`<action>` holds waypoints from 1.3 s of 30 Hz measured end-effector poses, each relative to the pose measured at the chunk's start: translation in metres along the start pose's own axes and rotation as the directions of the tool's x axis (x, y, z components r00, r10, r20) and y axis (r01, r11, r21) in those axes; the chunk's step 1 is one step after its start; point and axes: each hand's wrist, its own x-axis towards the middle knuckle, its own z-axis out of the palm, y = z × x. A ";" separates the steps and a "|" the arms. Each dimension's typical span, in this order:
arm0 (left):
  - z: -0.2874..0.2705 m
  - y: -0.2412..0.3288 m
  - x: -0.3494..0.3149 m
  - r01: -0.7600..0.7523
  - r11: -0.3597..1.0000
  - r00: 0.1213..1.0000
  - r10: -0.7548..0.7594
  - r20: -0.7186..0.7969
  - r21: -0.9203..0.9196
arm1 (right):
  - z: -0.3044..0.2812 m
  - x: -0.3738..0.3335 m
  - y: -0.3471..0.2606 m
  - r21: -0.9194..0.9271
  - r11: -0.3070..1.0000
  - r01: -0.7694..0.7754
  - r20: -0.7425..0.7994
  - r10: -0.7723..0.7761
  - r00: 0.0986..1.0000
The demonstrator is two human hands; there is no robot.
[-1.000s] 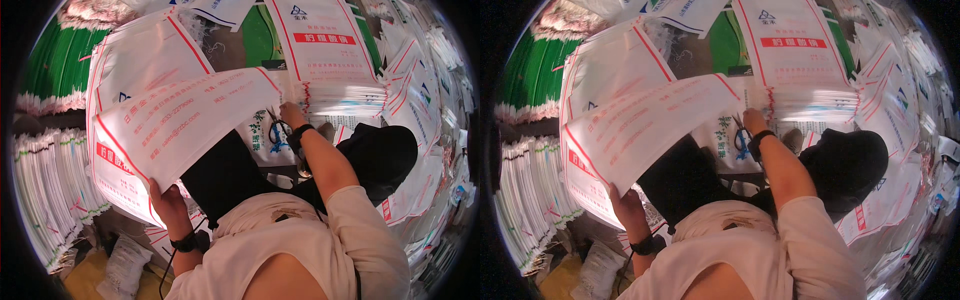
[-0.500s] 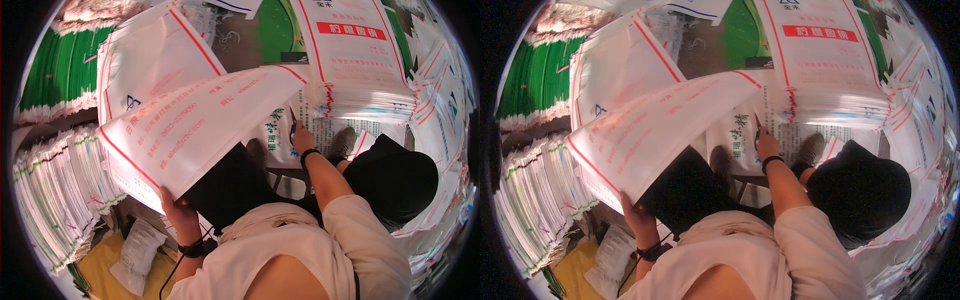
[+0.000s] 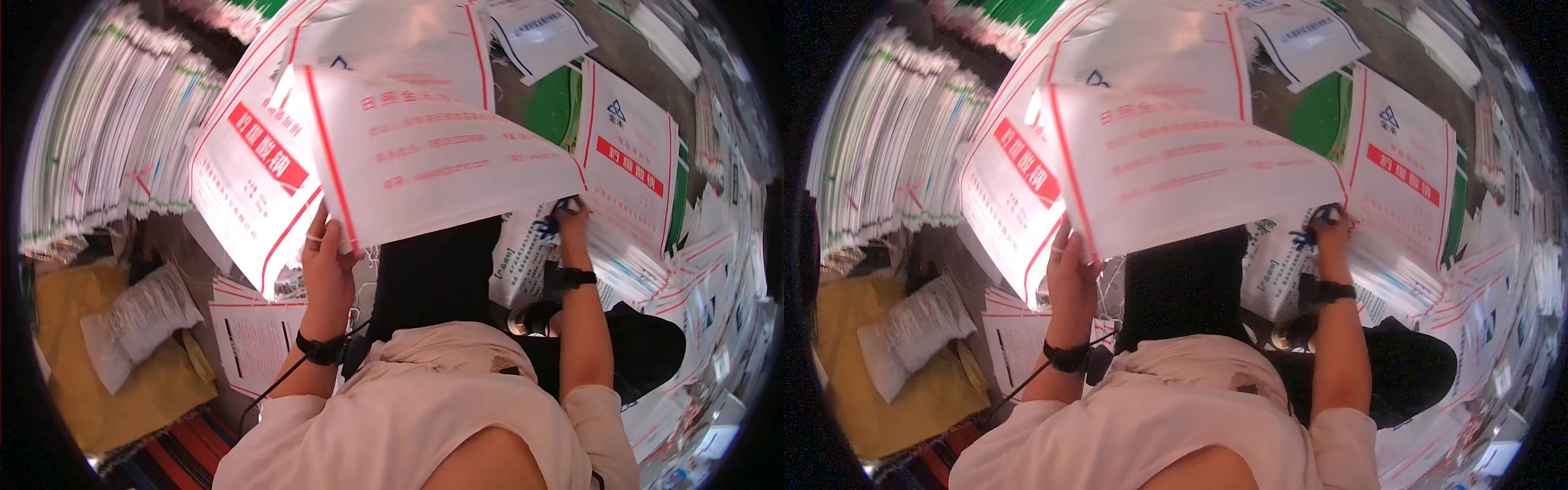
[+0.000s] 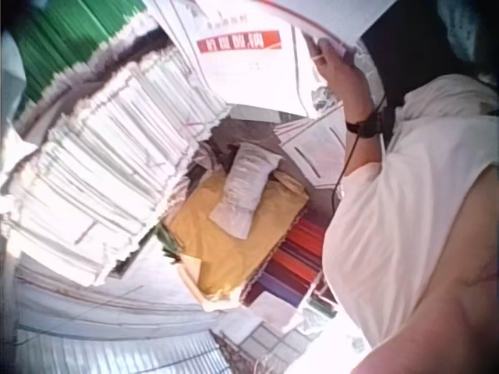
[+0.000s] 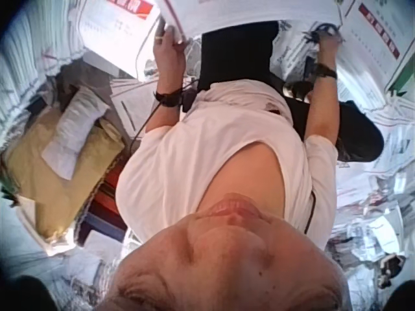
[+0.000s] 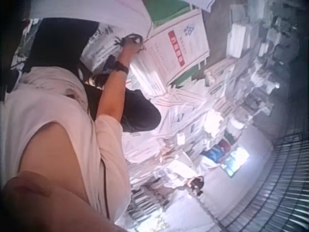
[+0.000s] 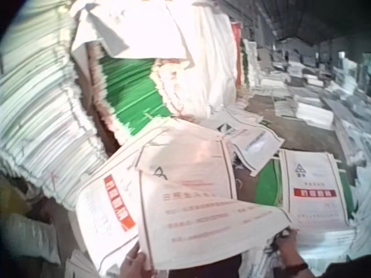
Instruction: Cutting the tops off of plastic bags using scissors and stacking them on the warehouse floor.
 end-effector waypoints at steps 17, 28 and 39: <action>0.010 0.041 -0.033 0.229 0.621 0.901 0.155 0.404 -0.749 | 0.021 -0.290 -0.299 0.272 0.940 -0.205 0.928 -0.200 0.315; 0.021 0.044 -0.042 0.179 0.646 0.903 0.192 0.385 -0.742 | 0.062 -0.291 -0.293 -0.026 0.979 -0.205 0.984 0.061 0.170; 0.019 0.038 -0.043 0.120 0.751 0.919 0.164 0.359 -0.650 | 0.087 -0.294 -0.290 0.080 0.982 -0.168 0.959 -0.029 0.284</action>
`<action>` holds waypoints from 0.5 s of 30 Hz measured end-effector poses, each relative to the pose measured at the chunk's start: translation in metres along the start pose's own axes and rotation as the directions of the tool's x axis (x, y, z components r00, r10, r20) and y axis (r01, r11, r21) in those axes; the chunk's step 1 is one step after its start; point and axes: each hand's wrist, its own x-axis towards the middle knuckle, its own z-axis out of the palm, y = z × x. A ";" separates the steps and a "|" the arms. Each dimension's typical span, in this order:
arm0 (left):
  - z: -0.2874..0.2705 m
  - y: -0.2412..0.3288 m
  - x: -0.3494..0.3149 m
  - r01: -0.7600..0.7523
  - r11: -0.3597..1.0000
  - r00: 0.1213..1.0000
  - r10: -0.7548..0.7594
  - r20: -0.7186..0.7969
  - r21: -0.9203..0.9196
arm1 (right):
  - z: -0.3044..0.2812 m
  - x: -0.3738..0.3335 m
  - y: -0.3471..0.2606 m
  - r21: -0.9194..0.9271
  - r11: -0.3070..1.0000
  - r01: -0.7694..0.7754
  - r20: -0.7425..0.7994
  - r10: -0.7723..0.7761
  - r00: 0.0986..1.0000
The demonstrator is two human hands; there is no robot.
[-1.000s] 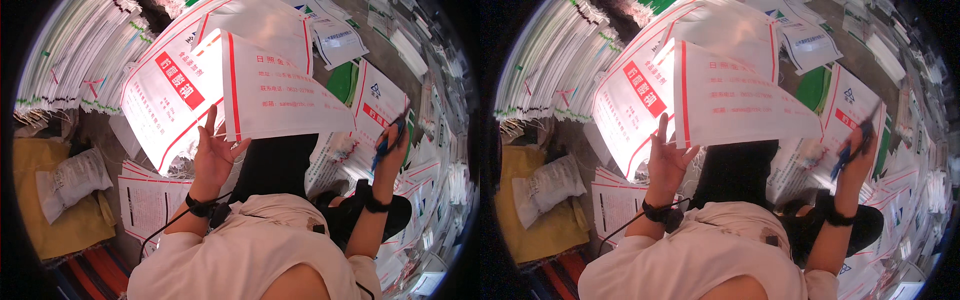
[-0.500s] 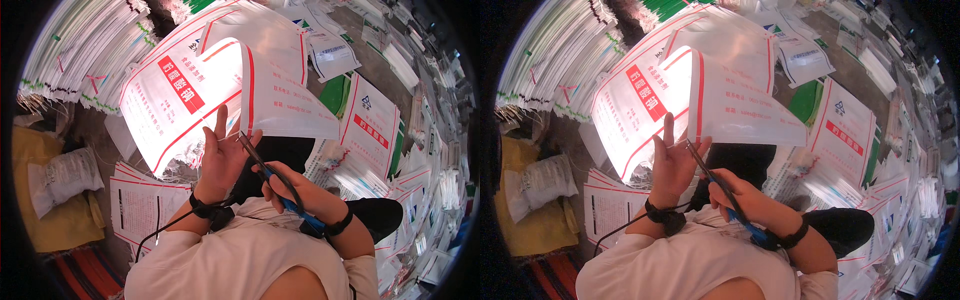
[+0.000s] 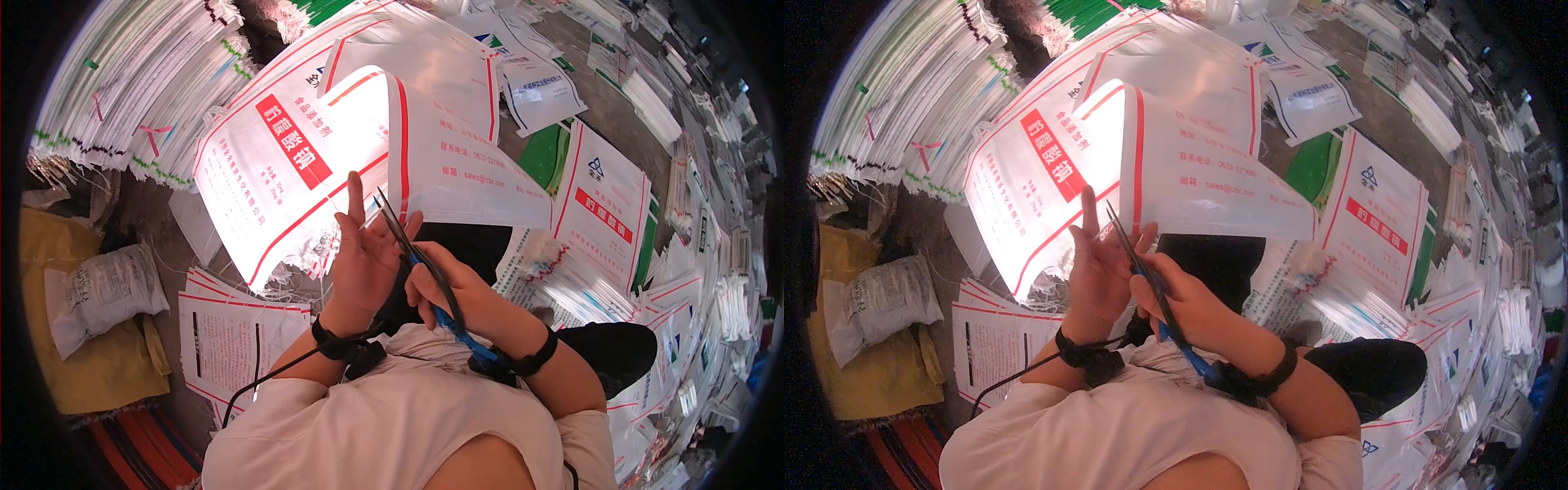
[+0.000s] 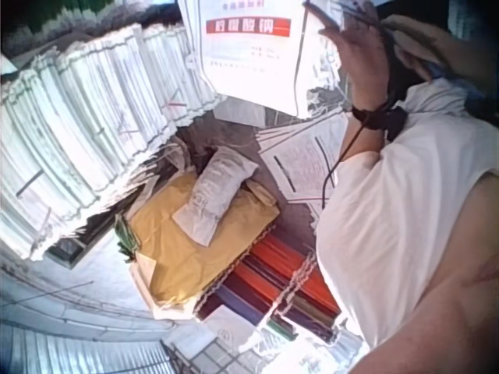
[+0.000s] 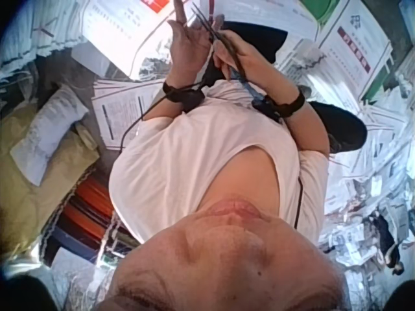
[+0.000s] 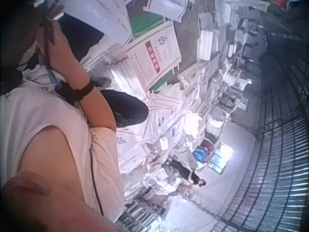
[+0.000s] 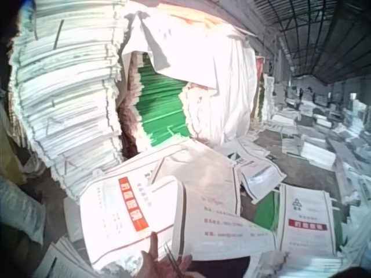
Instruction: Cutting the tops off of plastic bags using scissors and stacking them on the warehouse floor.
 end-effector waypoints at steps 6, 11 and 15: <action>-0.005 -0.008 -0.003 0.076 0.993 0.995 -0.069 -0.078 0.087 | 0.001 0.016 0.007 -0.151 0.979 0.138 -0.039 -0.145 0.989; -0.006 -0.004 -0.001 0.046 0.989 0.999 -0.048 0.015 0.142 | 0.002 0.021 0.005 -0.311 0.925 0.217 -0.075 -0.251 0.965; -0.009 -0.010 0.000 0.047 0.988 0.996 -0.036 -0.078 0.147 | -0.001 0.025 0.009 -0.362 0.894 0.264 -0.050 -0.301 0.952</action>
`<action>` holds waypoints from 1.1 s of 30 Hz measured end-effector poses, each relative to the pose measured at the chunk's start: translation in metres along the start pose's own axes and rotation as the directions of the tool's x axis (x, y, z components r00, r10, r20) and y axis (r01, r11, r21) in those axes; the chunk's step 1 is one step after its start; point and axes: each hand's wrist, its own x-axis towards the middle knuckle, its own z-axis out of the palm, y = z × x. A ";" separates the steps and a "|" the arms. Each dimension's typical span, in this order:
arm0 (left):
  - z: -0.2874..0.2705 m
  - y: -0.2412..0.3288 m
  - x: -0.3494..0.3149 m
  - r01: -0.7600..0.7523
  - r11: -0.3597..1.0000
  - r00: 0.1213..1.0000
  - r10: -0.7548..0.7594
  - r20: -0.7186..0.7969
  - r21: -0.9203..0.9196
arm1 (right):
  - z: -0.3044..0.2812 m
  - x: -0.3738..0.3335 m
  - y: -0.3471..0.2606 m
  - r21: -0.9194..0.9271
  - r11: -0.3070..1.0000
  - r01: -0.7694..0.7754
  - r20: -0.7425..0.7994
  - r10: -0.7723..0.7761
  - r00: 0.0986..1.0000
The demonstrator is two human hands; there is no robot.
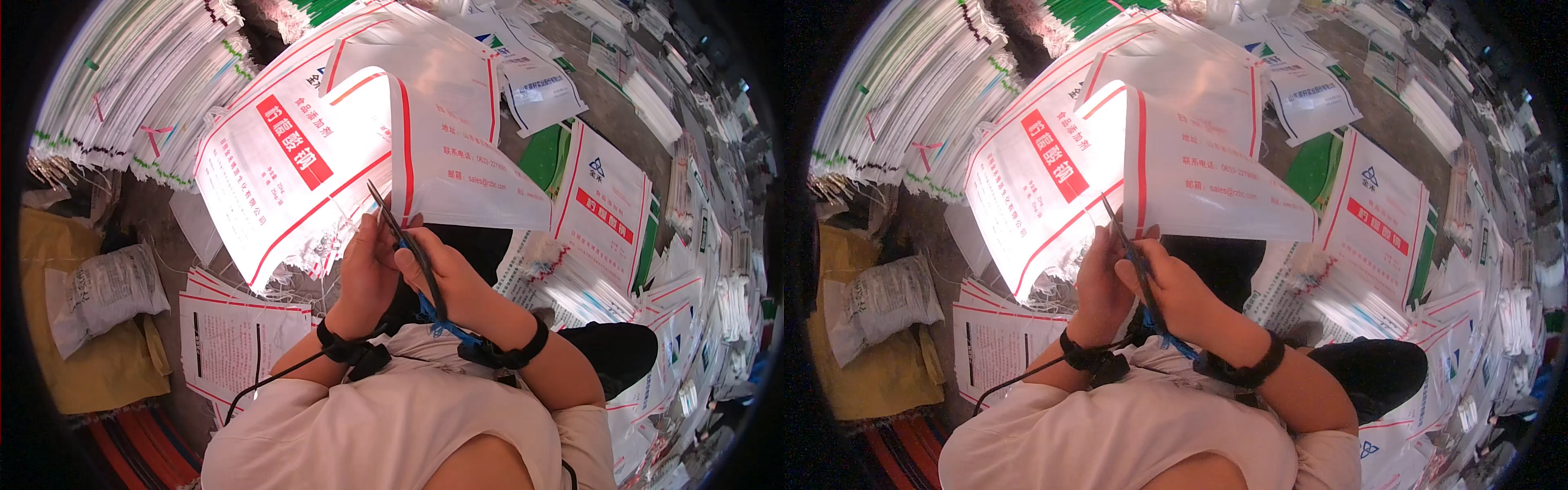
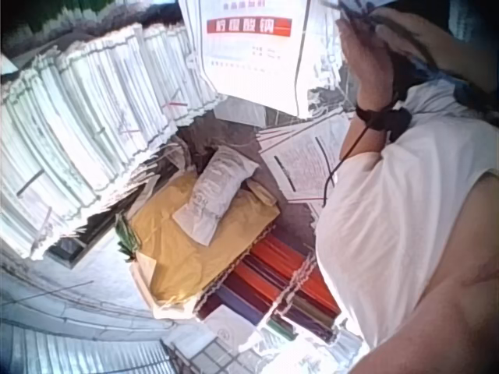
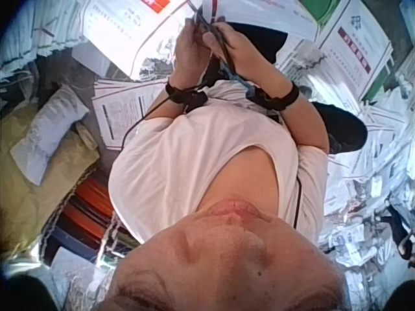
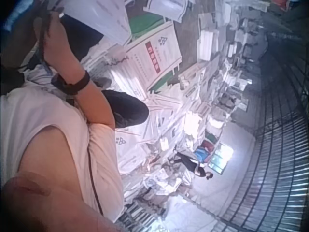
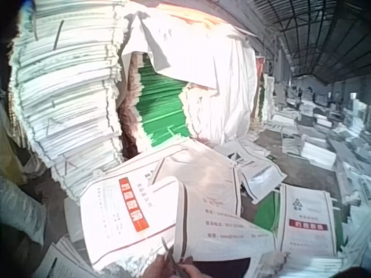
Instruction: Cutting the tops off of plastic bags using scissors and stacking them on the warehouse floor.
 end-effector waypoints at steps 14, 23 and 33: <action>-0.013 -0.010 0.003 0.007 1.000 1.000 -0.007 0.003 0.030 | -0.023 -0.007 -0.039 0.340 0.940 0.031 -0.082 -0.003 0.997; -0.042 0.026 0.022 -0.214 0.962 0.969 0.188 -0.159 -0.171 | -0.137 -0.089 0.063 0.072 0.988 -0.135 -0.578 0.152 0.802; -0.054 0.030 0.037 -0.226 0.967 0.955 0.196 -0.223 -0.118 | -0.153 -0.129 0.219 -0.552 0.487 -0.677 -0.464 0.496 0.734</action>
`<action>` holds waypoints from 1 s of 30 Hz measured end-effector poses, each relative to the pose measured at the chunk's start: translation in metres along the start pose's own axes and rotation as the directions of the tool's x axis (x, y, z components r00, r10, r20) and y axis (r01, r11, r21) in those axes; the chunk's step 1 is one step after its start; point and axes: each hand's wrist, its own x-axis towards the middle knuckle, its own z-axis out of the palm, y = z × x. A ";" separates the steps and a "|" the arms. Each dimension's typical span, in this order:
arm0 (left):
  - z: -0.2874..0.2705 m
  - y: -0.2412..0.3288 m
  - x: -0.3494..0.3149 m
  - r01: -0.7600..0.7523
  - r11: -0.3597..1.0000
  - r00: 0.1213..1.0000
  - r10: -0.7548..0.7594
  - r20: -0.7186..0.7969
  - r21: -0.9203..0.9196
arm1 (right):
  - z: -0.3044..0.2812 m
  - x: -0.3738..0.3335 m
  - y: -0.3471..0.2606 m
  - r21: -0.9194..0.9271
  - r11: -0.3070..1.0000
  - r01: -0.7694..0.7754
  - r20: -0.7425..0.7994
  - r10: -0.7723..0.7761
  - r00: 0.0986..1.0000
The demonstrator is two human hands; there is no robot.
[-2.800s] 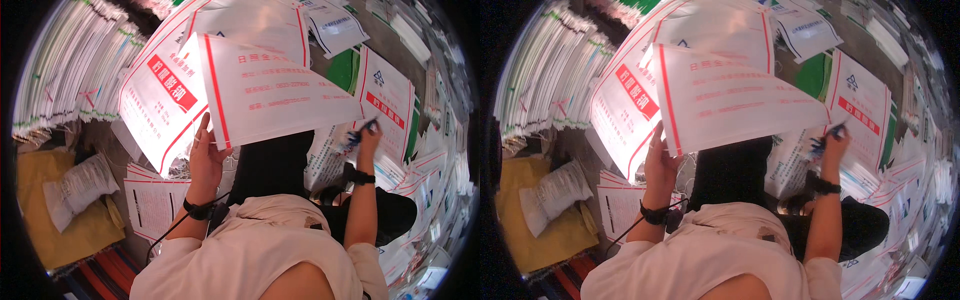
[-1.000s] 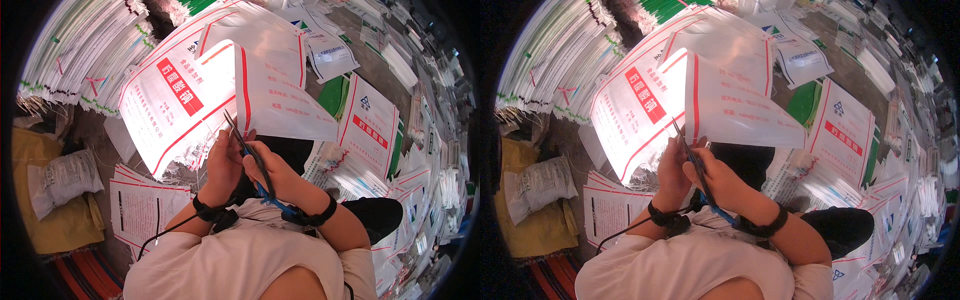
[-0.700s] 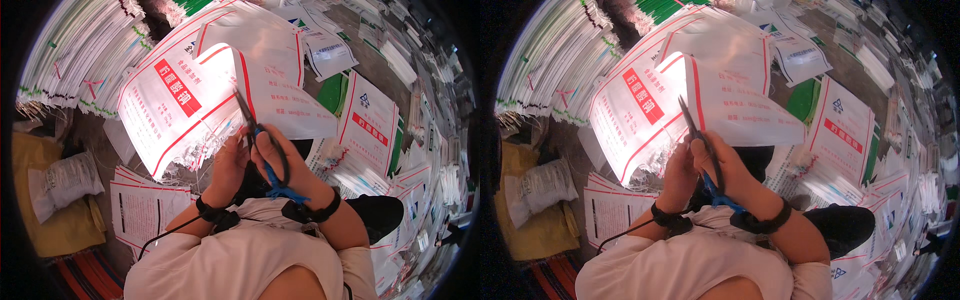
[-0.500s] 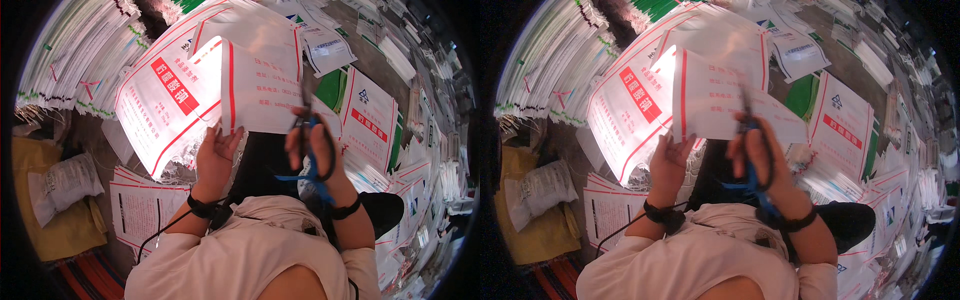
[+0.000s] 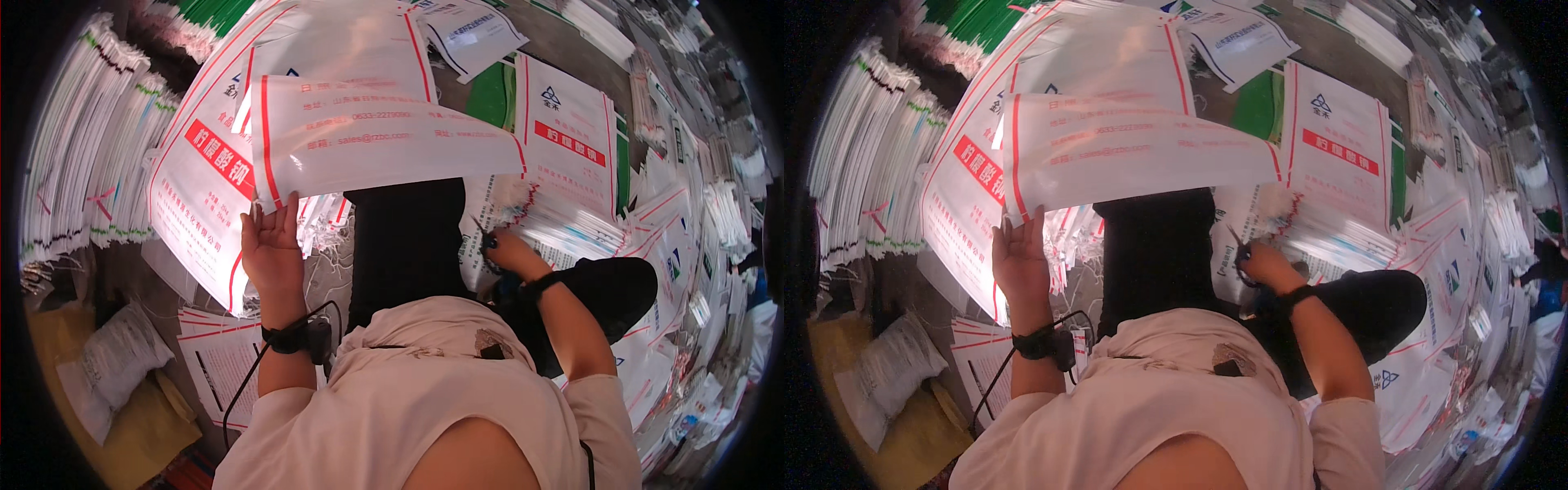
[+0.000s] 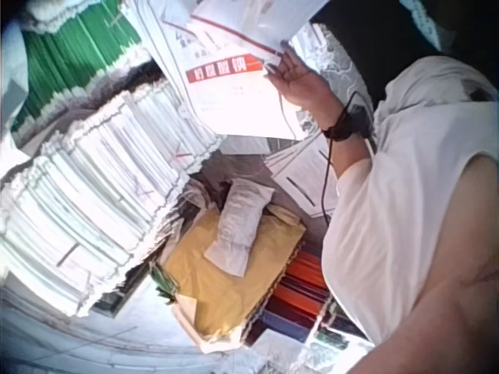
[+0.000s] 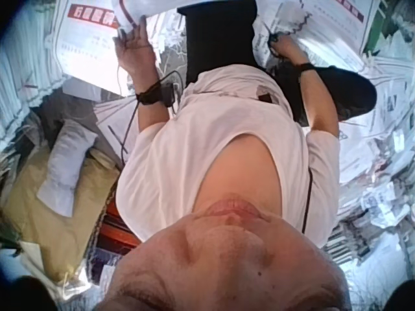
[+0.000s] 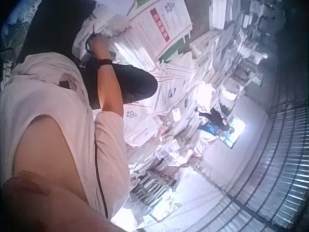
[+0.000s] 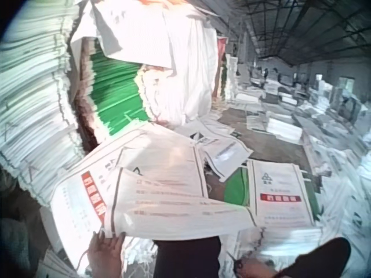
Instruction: Cutting the tops off of plastic bags using scissors and stacking them on the warehouse floor.
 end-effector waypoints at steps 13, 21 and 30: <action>-0.027 -0.003 -0.006 0.056 0.998 0.998 -0.056 -0.005 -0.004 | -0.072 -0.012 -0.136 0.820 0.385 0.425 -0.316 -0.314 0.895; -0.070 -0.027 -0.021 0.424 0.828 0.902 -0.421 -0.094 0.365 | -0.110 0.006 -0.182 0.938 -0.071 0.340 -0.347 -0.134 0.928; -0.206 -0.040 -0.023 0.209 -0.647 0.592 -0.513 -0.621 0.733 | -0.182 -0.012 -0.140 0.781 0.194 0.594 -0.601 -0.030 0.799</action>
